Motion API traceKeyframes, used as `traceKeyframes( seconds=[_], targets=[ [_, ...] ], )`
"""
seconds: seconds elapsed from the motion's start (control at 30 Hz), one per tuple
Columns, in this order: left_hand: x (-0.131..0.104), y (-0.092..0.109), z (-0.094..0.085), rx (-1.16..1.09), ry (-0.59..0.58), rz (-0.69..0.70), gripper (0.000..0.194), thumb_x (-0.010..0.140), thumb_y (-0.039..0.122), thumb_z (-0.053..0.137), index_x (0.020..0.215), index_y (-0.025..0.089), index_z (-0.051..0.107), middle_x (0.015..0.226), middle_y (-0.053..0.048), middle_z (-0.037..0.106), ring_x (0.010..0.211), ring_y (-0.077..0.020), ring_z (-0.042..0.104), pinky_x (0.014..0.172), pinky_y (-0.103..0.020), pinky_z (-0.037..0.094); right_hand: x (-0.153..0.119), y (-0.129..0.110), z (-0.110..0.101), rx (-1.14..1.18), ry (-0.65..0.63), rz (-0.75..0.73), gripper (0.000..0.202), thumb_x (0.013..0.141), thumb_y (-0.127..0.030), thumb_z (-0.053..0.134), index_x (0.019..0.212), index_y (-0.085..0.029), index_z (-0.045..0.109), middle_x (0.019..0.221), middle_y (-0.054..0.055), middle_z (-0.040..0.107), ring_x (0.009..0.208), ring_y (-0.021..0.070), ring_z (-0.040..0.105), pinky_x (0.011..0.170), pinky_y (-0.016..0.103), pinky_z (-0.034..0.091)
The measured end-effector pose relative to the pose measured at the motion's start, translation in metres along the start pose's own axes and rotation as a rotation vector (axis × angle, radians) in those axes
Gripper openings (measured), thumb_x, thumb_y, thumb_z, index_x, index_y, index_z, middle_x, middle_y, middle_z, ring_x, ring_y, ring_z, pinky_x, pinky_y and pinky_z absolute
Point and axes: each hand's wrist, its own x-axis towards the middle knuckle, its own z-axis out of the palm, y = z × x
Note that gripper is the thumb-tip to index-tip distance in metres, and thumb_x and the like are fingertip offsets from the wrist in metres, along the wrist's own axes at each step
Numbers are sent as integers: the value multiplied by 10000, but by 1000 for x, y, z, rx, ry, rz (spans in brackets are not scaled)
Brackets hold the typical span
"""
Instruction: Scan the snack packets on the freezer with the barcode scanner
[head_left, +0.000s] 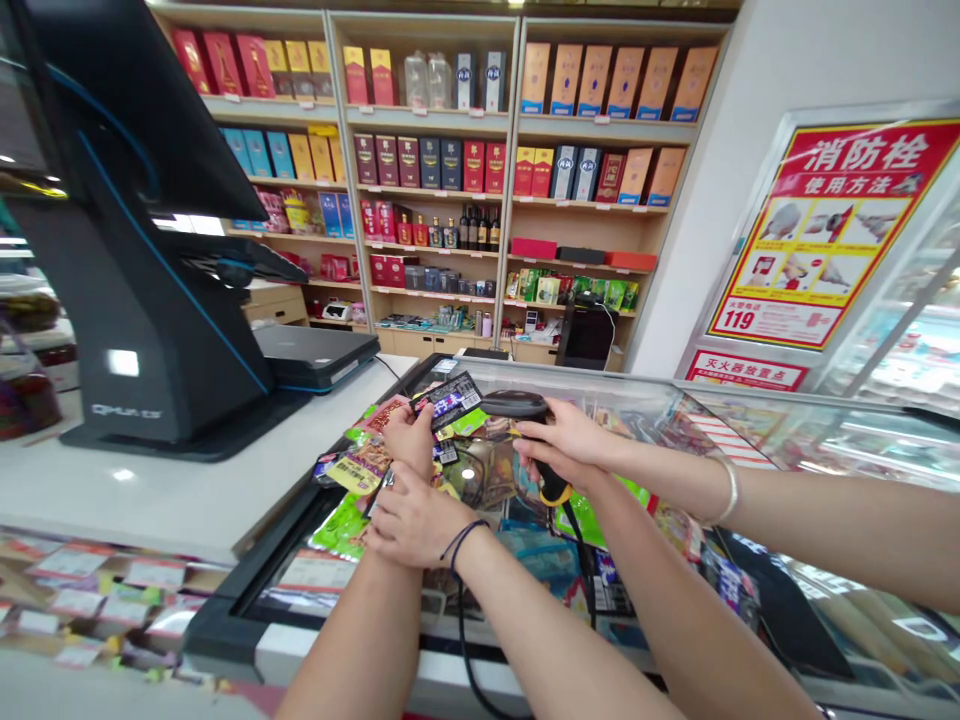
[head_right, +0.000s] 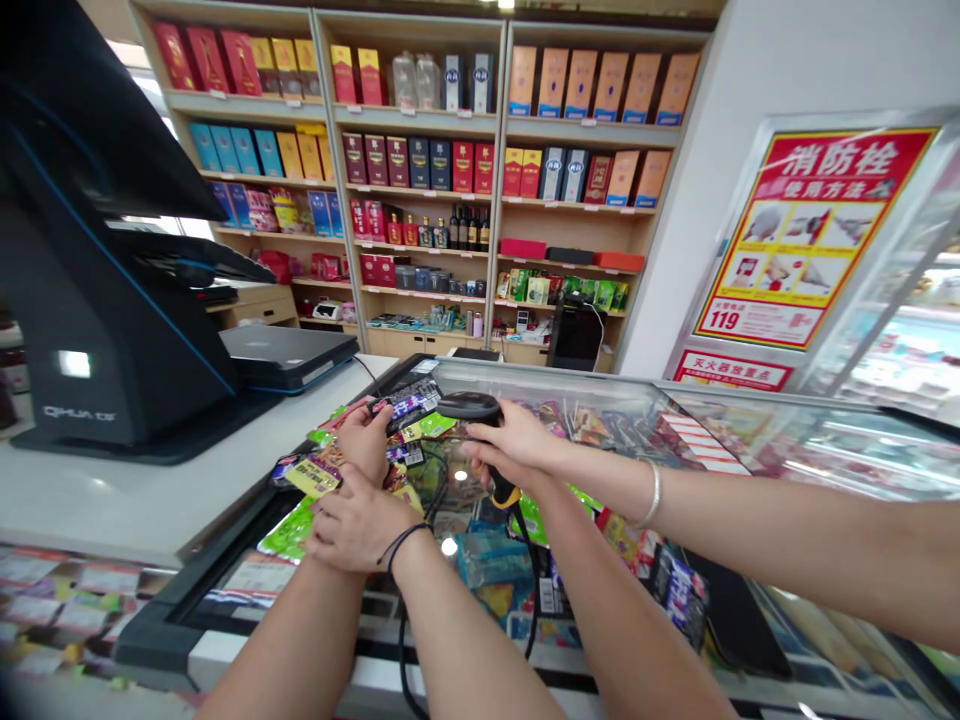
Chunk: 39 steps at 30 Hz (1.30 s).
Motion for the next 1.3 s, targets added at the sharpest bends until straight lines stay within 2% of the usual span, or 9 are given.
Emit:
traceKeyframes(
  seconds=[0.07, 0.17, 0.3, 0.53, 0.7, 0.93, 1.03, 1.13, 1.3],
  targets=[
    [0, 0, 0, 11, 9, -8, 219, 661, 374, 619, 718, 164, 593, 592, 38, 562, 601, -122, 513, 600, -233, 419, -4, 2, -37, 8, 27, 29, 269, 915, -386, 588, 970, -129, 649, 895, 11, 686, 737, 159, 664, 670, 319, 558],
    [-2, 1, 0, 5, -7, -31, 212, 661, 364, 618, 725, 163, 598, 609, 31, 569, 600, -123, 510, 590, -234, 412, -10, 9, -79, 18, 22, 74, 276, 857, -440, 622, 837, -167, 659, 598, -43, 617, 463, 102, 545, 471, 243, 480],
    [-5, 2, 1, 0, 3, -33, 213, 644, 365, 633, 712, 165, 604, 633, 22, 572, 603, -125, 499, 586, -241, 400, -9, 8, -95, 92, -82, 139, 251, 709, -435, 714, 778, -217, 608, 458, -82, 550, 329, 92, 460, 350, 214, 382],
    [-18, 11, 13, -112, -65, -7, 218, 600, 371, 641, 653, 171, 574, 552, 48, 510, 552, -107, 460, 567, -230, 381, -9, -20, -128, -4, -157, 123, 256, 773, -398, 676, 855, -239, 492, 560, -42, 659, 409, 175, 615, 413, 290, 504],
    [-45, 25, 32, -150, -144, -18, 203, 583, 358, 639, 601, 184, 535, 520, 55, 487, 528, -101, 442, 535, -220, 353, -27, -17, -161, 2, -7, 86, 243, 769, -379, 697, 846, -243, 511, 569, -44, 652, 403, 156, 589, 396, 266, 470],
    [-104, 53, 84, -53, -317, 17, 121, 652, 302, 627, 664, 181, 619, 567, 25, 530, 555, -123, 466, 573, -252, 388, -77, -14, -205, 11, 262, 170, 314, 704, -414, 739, 859, -236, 532, 523, -66, 614, 344, 123, 518, 341, 229, 387],
    [-144, 49, 83, -24, -318, 29, 140, 697, 275, 601, 780, 205, 688, 543, 10, 494, 577, -159, 472, 614, -296, 402, -103, -20, -225, -1, 278, 177, 441, 724, -397, 717, 1074, -229, 510, 517, -71, 622, 356, 156, 556, 370, 264, 439],
    [-188, 43, 72, 116, -251, 63, 303, 751, 275, 544, 1005, 255, 707, 603, -20, 511, 620, -200, 470, 655, -350, 401, -124, -23, -247, -19, 286, 192, 749, 745, -369, 688, 1366, -221, 296, 528, -76, 640, 379, 197, 603, 397, 302, 481],
    [-249, 71, 78, 516, -143, 119, 465, 833, 216, 391, 1233, 273, 620, 901, -112, 584, 868, -312, 487, 805, -483, 348, -146, -14, -272, -82, 258, 314, 884, 709, -371, 683, 1421, -170, 199, 514, -69, 645, 394, 210, 626, 410, 306, 497]
  ],
)
